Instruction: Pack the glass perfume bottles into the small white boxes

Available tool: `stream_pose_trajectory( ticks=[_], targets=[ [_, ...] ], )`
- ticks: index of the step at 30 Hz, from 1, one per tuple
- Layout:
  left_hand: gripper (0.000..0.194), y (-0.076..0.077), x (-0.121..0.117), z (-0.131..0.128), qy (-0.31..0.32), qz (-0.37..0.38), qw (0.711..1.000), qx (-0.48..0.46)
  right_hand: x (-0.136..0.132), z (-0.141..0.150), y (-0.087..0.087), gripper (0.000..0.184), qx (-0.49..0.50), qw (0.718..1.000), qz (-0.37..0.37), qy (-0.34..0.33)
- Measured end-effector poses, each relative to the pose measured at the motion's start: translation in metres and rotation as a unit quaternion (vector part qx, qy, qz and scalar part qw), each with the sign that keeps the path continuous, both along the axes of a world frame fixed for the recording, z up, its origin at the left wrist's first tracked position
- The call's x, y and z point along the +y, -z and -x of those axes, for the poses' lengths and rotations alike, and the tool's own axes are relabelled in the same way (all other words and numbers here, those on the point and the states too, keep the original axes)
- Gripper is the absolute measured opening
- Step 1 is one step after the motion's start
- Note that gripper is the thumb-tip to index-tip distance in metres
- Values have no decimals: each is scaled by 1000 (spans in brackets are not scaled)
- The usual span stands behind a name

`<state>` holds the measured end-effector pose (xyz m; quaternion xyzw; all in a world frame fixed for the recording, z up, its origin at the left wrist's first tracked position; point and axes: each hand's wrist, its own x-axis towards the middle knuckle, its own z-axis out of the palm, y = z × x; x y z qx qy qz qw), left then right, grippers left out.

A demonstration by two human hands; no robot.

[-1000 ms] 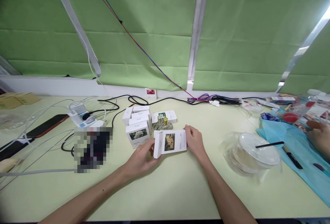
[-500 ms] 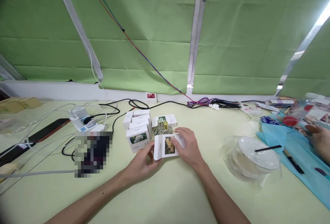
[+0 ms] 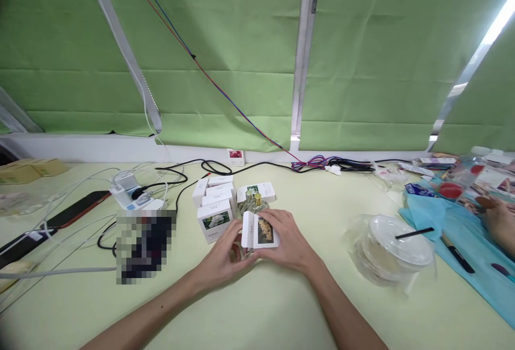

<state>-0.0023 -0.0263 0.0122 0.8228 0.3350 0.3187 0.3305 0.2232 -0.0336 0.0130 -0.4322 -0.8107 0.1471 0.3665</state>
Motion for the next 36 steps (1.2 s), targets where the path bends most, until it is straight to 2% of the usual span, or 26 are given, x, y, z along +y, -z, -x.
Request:
stream_pose_trajectory(
  ticks=[5, 10, 13, 22, 28, 31, 36],
  targets=[
    [55, 1, 0, 4, 8, -2, 999, 32, -3, 3, -1, 92, -16, 1000, 17, 2],
    [43, -2, 1, 6, -2, -26, 996, 84, -4, 3, 2, 82, -15, 999, 46, 21],
    [43, -6, -1, 5, 0, -23, 993, 117, -3, 2, 2, 80, -1, 997, 65, 32],
    [66, -4, -4, 7, 14, -44, 989, 143, 0, 1, 7, 79, 72, 994, 48, 71],
    [92, 2, 0, 12, 46, -112, 989, 81, 3, 2, 9, 71, 112, 988, 8, 107],
    [75, 5, 1, 12, 26, -157, 985, 71, 5, 2, 9, 67, 128, 982, -28, 137],
    [46, 2, 4, 8, -8, -241, 956, 168, 9, 2, 12, 68, 147, 966, -58, 205]
  ],
)
